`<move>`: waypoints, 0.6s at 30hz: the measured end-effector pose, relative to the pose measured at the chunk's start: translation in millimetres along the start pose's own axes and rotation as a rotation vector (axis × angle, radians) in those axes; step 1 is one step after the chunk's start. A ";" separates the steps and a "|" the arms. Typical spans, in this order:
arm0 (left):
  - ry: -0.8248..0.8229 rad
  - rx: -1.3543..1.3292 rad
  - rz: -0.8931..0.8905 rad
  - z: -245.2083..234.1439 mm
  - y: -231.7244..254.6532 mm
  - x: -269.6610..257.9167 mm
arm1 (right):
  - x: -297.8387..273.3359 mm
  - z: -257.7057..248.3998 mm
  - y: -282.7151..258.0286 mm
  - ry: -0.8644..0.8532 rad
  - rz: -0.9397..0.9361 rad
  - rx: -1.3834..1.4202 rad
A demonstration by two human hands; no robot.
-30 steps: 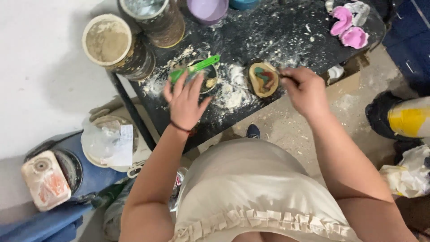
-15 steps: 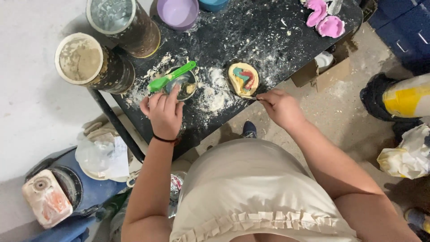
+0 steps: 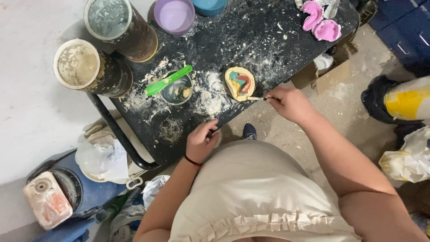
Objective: The person is using a small tool to detail and refine a plaster mold of a dental arch on a laboratory bench.
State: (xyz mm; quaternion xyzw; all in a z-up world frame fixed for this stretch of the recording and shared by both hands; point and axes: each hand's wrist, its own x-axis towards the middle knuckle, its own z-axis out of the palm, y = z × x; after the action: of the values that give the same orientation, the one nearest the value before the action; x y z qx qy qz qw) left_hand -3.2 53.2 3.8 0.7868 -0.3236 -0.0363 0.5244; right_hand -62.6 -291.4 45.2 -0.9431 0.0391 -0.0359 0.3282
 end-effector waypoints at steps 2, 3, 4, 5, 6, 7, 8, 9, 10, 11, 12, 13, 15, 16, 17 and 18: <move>0.005 -0.030 -0.027 2.4 -7.4 -0.9 | 4.2 2.3 -0.6 0.015 -0.054 0.009; 0.007 -0.063 -0.052 3.4 -11.2 -1.2 | 6.8 3.4 -1.0 0.033 -0.104 0.017; 0.010 -0.061 -0.054 3.1 -11.5 -1.4 | 7.7 4.9 0.9 0.030 -0.107 0.019; 0.008 -0.059 -0.072 2.9 -11.8 -1.7 | 8.5 6.3 3.0 0.028 -0.143 -0.051; 0.004 -0.058 -0.089 3.6 -11.9 -1.2 | 9.2 6.8 5.6 0.026 -0.177 -0.123; 0.007 -0.057 -0.090 4.7 -13.1 -1.2 | 12.4 9.7 13.2 0.025 -0.180 -0.123; 0.005 -0.041 -0.064 5.5 -14.3 -1.8 | 15.6 13.0 20.4 0.039 -0.191 -0.150; 0.003 -0.024 -0.039 6.2 -15.5 -2.4 | 18.8 16.5 27.6 0.053 -0.202 -0.177; 0.004 -0.024 -0.042 6.7 -16.8 -3.2 | 18.5 15.2 29.0 0.050 -0.204 -0.176; 0.010 -0.013 -0.032 7.4 -17.8 -4.0 | 18.0 13.8 30.4 0.069 -0.179 -0.174; 0.016 -0.002 -0.020 8.4 -18.8 -4.0 | 17.9 11.6 32.2 0.089 -0.154 -0.173; 0.018 -0.002 -0.022 8.2 -16.8 -2.9 | 17.4 9.5 33.6 0.087 -0.156 -0.173; 0.017 -0.021 -0.030 6.3 -13.2 -1.7 | 16.8 6.8 35.4 0.083 -0.162 -0.175; 0.020 -0.020 -0.031 5.7 -11.8 -1.4 | 17.1 1.8 34.7 0.082 -0.164 -0.174; 0.015 -0.034 -0.034 5.2 -10.2 -1.1 | 17.4 -3.2 34.0 0.081 -0.176 -0.173; 0.009 -0.048 -0.038 5.0 -8.3 -1.1 | 16.8 -8.5 33.5 0.081 -0.187 -0.171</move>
State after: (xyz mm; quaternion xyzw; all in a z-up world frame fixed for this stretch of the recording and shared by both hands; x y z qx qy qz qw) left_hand -2.2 51.8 -5.8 0.7801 -0.3054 -0.0505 0.5438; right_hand -48.4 -324.5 31.7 -0.9650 -0.0329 -0.1009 0.2400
